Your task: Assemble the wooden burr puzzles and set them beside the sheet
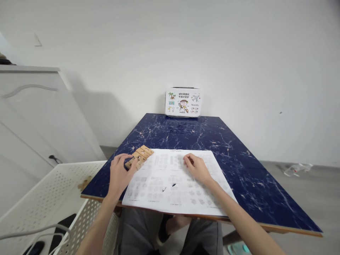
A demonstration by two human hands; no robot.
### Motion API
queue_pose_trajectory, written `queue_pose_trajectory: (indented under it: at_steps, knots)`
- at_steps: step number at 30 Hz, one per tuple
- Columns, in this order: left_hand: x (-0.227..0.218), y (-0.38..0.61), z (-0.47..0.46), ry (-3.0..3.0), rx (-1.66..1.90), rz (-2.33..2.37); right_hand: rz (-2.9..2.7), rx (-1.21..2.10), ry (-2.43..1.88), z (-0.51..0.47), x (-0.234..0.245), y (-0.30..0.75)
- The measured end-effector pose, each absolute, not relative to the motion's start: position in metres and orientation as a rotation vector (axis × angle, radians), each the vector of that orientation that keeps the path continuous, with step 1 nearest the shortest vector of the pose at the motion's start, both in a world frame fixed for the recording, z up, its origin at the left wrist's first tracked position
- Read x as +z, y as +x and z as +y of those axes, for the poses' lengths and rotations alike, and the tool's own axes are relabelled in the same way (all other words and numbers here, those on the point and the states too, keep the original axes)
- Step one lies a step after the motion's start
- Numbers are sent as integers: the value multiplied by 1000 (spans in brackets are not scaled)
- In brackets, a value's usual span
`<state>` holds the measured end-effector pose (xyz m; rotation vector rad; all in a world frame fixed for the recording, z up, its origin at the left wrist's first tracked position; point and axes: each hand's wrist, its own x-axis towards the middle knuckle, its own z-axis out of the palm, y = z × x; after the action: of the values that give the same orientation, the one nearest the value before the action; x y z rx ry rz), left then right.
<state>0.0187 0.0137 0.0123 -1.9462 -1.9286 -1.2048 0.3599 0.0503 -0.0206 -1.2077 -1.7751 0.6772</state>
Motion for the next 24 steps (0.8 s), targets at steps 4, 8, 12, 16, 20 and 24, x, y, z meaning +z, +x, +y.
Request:
queue_pose_trajectory:
  at_steps: [4, 8, 12, 16, 20, 24]
  knots:
    - [17, 39, 34, -2001, -811, -1989, -1776, 678, -1210, 50, -20, 360]
    - [22, 48, 53, -2092, -559, -2070, -1785, 671, -1206, 50, -20, 359]
    - [26, 48, 64, -2111, -501, -2167, -1789, 665, -1212, 50, -18, 358]
    - [27, 51, 65, -2121, -573, -2210, -1799, 659, -1217, 50, -17, 358]
    - [30, 55, 69, -2111, -514, -2236, -1799, 664, -1218, 51, -18, 358]
    - [29, 54, 81, -2202, -401, -2235, -1804, 662, -1221, 51, -19, 359]
